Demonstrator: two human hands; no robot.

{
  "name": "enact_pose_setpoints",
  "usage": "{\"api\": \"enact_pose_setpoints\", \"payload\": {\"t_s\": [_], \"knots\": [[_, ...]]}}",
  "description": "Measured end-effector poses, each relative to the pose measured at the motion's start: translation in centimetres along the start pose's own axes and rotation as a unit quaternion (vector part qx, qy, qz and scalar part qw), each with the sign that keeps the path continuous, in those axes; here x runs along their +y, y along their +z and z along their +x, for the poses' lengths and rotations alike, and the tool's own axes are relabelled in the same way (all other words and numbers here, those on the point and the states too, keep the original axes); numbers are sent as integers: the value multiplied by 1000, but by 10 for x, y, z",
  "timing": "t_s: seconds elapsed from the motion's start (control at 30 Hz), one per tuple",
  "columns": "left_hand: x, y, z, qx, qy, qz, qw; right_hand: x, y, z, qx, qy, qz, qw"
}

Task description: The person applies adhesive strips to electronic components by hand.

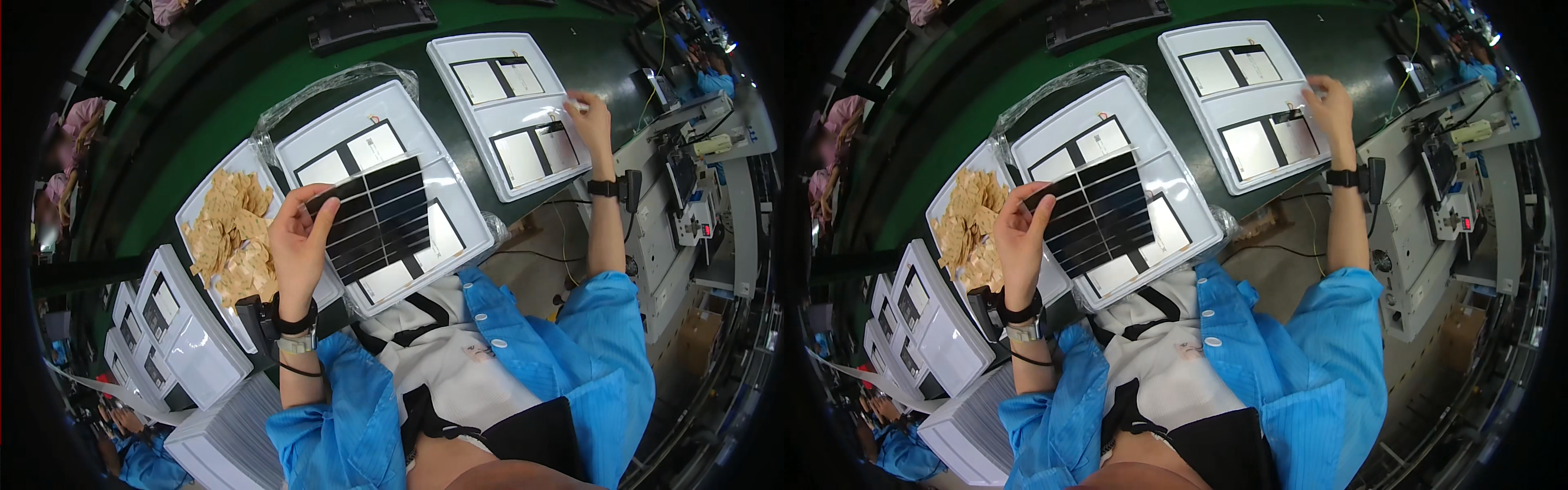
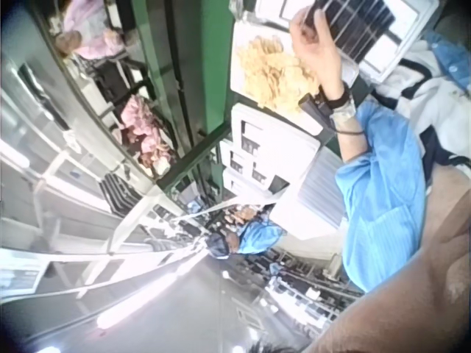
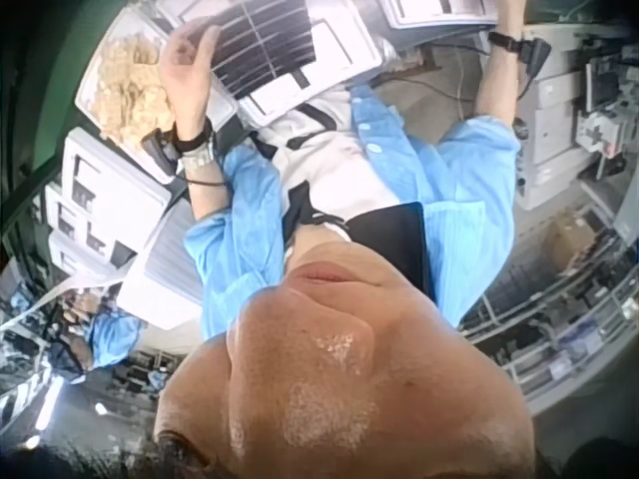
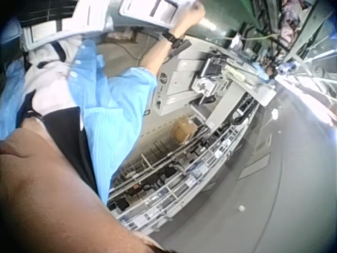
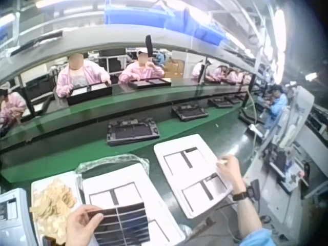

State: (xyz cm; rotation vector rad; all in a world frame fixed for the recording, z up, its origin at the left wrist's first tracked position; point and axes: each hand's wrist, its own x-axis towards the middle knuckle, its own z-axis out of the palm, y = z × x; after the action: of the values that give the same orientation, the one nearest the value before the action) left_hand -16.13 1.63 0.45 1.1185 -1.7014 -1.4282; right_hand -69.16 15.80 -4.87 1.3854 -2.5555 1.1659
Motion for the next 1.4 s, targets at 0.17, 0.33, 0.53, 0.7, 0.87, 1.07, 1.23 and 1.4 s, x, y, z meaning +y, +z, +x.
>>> {"api": "enact_pose_setpoints", "payload": {"t_s": [0.17,0.33,0.53,0.7,0.87,1.07,1.23,1.4], "knots": [[5,13,1,28,62,-87,994,-196,29,-44,-295,-144,313,892],[-10,7,-6,95,62,-64,992,-256,64,-83,-344,-51,426,835],[-12,-10,-10,65,60,-28,996,-272,59,-92,-316,-84,371,869],[50,1,-1,56,290,348,890,-277,60,-100,-355,-97,330,870],[43,23,7,-129,183,294,929,-275,61,-103,-369,-82,306,874],[35,31,9,-125,200,288,928,-260,72,-97,-265,-187,322,890],[17,35,18,-178,131,208,953,-273,69,-93,-156,-271,261,913],[16,23,30,-242,11,263,934,-273,82,-53,-148,-127,391,899]]}}
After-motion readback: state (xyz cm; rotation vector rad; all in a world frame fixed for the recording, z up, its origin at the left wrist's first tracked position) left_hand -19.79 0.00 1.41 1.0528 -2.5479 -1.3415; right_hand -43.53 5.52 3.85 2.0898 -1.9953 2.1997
